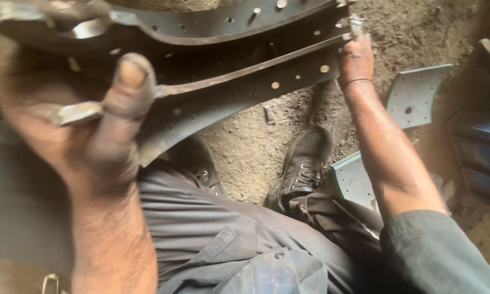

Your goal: The person sits on the floor and assembles curved metal plates with bolts and washers. They use a hammer to tap the components into place, open a plastic bag of fasteners with a screwdriver, and fit new plates onto a cylindrical metal drum.

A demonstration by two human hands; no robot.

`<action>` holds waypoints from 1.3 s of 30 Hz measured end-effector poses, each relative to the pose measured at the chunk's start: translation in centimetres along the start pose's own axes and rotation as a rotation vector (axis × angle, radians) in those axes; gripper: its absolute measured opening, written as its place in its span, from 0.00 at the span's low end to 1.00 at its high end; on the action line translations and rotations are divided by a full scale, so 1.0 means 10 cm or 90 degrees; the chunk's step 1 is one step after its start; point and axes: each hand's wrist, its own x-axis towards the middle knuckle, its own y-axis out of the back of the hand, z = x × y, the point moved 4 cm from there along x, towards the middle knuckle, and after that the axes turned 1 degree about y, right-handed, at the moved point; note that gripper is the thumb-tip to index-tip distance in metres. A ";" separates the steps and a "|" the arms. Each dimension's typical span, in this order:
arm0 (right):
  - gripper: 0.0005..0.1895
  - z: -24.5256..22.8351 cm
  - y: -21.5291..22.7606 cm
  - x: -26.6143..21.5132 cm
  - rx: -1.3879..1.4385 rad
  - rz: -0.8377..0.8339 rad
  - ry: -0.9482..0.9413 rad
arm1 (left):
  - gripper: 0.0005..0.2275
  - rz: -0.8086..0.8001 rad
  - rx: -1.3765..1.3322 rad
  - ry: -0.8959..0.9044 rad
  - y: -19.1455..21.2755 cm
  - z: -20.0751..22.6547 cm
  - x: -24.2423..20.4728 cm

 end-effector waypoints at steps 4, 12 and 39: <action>0.04 0.11 0.00 0.04 -0.027 -0.140 -0.055 | 0.18 0.004 0.000 0.000 0.00 0.01 -0.02; 0.06 -0.55 1.66 -0.11 0.261 0.014 0.083 | 0.18 0.008 -0.001 0.005 0.02 0.02 -0.05; 0.07 -1.46 1.57 0.16 0.188 -0.188 0.201 | 0.16 -0.005 -0.003 0.003 -0.03 0.03 -0.04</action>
